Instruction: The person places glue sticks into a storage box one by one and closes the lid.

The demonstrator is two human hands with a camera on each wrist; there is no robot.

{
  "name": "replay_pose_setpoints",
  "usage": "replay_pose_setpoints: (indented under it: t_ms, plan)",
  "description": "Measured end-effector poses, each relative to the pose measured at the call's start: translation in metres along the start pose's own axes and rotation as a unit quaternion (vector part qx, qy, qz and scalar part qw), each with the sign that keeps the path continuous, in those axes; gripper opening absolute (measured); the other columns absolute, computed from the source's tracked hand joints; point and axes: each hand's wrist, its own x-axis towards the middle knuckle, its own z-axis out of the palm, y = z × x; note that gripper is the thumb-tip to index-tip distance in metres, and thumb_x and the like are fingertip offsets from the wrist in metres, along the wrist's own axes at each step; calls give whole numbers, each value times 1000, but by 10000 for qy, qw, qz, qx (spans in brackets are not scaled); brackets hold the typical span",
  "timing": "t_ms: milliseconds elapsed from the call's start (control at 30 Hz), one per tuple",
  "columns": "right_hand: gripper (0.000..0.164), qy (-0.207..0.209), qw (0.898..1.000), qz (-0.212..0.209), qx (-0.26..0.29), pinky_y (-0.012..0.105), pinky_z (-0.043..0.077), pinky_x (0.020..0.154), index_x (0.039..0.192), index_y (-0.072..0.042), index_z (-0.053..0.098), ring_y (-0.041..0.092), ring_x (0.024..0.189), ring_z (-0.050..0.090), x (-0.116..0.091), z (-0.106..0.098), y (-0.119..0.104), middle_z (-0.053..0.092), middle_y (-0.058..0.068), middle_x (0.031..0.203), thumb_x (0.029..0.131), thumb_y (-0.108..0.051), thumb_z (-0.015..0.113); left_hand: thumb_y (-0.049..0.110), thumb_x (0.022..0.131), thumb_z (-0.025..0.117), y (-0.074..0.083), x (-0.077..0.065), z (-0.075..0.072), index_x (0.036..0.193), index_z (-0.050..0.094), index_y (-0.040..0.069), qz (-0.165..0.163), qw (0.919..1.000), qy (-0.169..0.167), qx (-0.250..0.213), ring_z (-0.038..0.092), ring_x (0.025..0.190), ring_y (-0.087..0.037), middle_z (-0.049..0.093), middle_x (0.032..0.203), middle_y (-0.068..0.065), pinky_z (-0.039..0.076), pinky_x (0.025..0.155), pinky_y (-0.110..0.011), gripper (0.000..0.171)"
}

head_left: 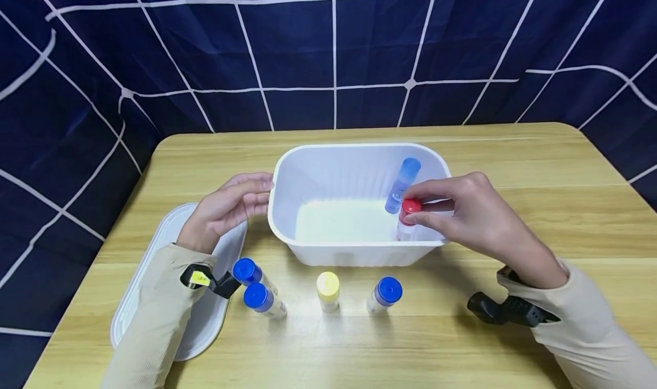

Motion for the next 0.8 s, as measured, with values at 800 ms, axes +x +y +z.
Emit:
replay_pose_setpoints:
  t_ms: [800]
  plan:
    - [28,-232,9989,-265,-323,14,55,71,93,-8,75,11,78,70,-2,0,0,73,-2,87,68,-3,86,-1,98,49,-2,-1,-1,104,69,2,33,10000,-22,-5,69,90,-17,68,101,-9,58,79,-26,21]
